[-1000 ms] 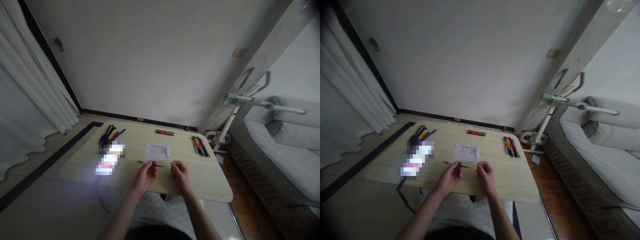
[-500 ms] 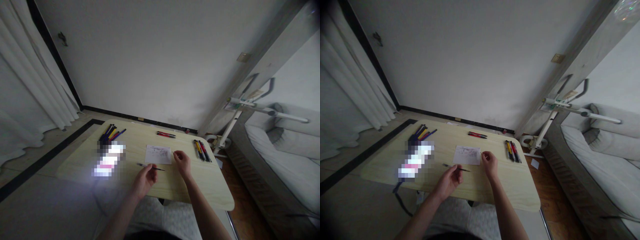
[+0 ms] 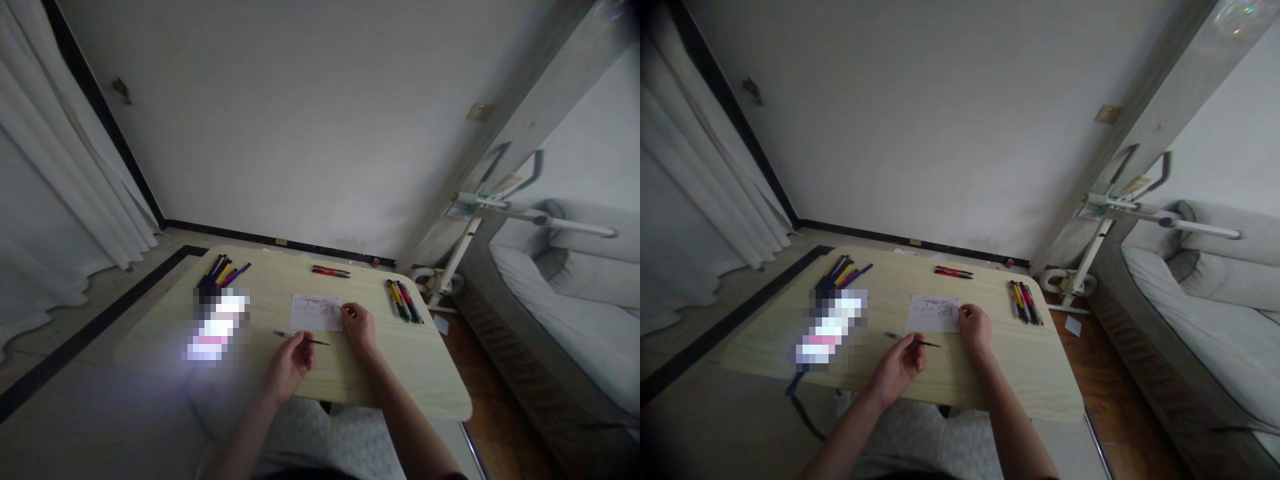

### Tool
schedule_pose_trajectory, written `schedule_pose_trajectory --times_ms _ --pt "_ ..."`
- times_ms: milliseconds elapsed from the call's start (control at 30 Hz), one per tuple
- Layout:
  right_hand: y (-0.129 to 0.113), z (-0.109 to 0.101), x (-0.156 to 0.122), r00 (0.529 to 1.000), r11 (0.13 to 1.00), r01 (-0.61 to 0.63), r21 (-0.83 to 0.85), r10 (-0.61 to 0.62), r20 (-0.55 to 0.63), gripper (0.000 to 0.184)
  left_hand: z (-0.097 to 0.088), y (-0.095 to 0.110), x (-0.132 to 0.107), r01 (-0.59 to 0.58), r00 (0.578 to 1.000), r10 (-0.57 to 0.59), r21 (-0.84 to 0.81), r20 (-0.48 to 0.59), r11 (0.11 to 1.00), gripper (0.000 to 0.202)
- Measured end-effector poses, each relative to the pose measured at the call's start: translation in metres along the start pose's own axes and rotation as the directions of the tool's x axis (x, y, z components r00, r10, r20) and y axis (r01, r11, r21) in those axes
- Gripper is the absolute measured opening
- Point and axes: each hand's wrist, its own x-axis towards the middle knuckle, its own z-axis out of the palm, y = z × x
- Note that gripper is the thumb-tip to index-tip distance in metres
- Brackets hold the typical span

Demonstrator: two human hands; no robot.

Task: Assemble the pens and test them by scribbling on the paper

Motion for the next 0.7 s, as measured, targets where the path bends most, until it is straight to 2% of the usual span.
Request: schedule_pose_trajectory --times_ms 133,400,700 --pt "0.001 0.000 -0.001 1.000 0.999 0.015 -0.030 -0.016 -0.009 0.028 0.003 0.000 -0.001 -0.019 0.999 0.019 0.003 -0.034 1.000 0.014" --pt "-0.002 -0.006 -0.002 0.998 0.997 0.067 0.032 -0.066 -0.019 0.035 0.006 0.000 -0.002 -0.031 0.998 0.033 0.028 -0.060 0.999 0.013" --pt "-0.004 -0.015 0.005 0.989 0.986 0.132 -0.105 -0.125 0.075 0.041 0.005 -0.001 -0.001 -0.032 0.999 0.033 0.041 -0.032 0.999 0.012"
